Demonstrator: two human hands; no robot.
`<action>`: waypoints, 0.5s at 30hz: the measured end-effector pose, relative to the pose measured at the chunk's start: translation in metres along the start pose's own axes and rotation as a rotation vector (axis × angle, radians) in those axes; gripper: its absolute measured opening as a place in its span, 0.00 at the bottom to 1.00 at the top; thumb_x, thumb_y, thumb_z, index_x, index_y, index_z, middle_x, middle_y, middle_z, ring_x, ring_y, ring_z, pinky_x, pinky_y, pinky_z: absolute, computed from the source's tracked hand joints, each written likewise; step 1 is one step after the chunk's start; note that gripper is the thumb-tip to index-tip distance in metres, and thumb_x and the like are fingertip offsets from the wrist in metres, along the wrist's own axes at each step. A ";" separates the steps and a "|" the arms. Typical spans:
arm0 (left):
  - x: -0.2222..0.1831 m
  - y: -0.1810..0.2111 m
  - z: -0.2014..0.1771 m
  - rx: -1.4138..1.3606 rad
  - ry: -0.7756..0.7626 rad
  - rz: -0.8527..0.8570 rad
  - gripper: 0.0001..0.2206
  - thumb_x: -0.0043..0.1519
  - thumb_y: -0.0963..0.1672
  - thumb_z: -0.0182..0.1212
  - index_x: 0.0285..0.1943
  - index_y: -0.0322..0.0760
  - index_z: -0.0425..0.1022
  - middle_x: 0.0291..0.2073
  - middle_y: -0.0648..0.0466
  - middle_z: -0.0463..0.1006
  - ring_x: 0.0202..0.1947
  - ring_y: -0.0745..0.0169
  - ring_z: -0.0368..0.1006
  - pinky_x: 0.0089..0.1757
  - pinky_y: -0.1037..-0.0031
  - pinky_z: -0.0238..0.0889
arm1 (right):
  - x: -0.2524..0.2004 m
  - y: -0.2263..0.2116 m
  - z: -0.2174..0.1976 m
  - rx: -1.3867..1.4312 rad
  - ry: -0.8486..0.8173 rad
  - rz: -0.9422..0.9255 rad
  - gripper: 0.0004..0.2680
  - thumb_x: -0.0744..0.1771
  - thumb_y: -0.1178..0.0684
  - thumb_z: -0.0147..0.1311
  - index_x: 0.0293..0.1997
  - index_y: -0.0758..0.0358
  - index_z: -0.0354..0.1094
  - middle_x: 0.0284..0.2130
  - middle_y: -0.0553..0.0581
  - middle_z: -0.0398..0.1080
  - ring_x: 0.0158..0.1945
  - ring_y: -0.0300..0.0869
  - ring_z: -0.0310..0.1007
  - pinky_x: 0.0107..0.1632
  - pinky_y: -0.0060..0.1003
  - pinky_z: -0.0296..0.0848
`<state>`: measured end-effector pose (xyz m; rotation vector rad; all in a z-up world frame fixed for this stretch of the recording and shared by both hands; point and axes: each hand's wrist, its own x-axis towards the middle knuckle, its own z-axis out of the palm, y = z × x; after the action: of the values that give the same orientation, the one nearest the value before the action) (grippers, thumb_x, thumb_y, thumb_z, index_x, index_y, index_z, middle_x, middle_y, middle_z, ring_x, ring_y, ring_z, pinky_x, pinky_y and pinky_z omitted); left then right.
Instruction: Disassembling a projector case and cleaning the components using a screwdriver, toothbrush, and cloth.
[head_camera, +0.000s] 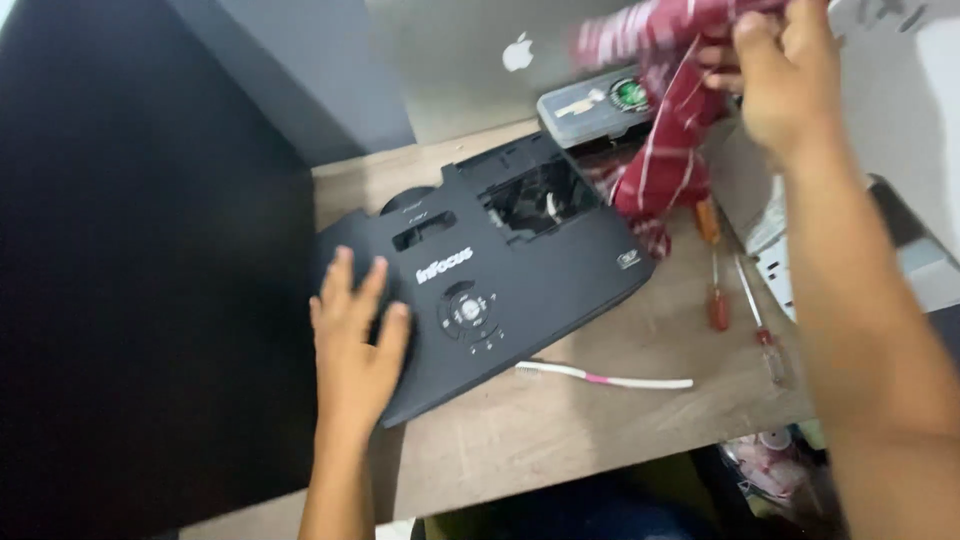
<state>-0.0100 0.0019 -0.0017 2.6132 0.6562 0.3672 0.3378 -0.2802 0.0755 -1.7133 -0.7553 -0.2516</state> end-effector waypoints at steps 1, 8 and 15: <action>-0.006 -0.010 0.007 -0.282 0.199 0.003 0.27 0.65 0.48 0.48 0.76 0.43 0.60 0.78 0.42 0.48 0.78 0.45 0.43 0.69 0.50 0.31 | 0.001 0.000 -0.002 -0.141 -0.129 0.092 0.14 0.76 0.55 0.39 0.71 0.64 0.47 0.52 0.62 0.70 0.44 0.46 0.73 0.48 0.39 0.75; -0.031 -0.004 0.015 -1.511 0.302 -0.600 0.35 0.60 0.52 0.47 0.80 0.52 0.50 0.76 0.60 0.58 0.72 0.65 0.58 0.64 0.66 0.57 | -0.082 -0.076 0.049 -0.546 -0.556 0.095 0.25 0.70 0.45 0.42 0.76 0.67 0.47 0.72 0.67 0.53 0.73 0.55 0.52 0.68 0.56 0.51; -0.019 0.009 -0.001 -1.607 0.172 -0.996 0.29 0.57 0.54 0.53 0.65 0.40 0.73 0.58 0.49 0.79 0.54 0.58 0.74 0.55 0.67 0.67 | -0.116 -0.055 0.074 -0.648 -0.728 0.322 0.30 0.66 0.32 0.40 0.78 0.49 0.41 0.78 0.54 0.40 0.78 0.47 0.40 0.69 0.57 0.49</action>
<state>-0.0231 -0.0147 0.0003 0.6260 0.9896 0.4689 0.1994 -0.2457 0.0357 -2.5607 -0.9566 0.4275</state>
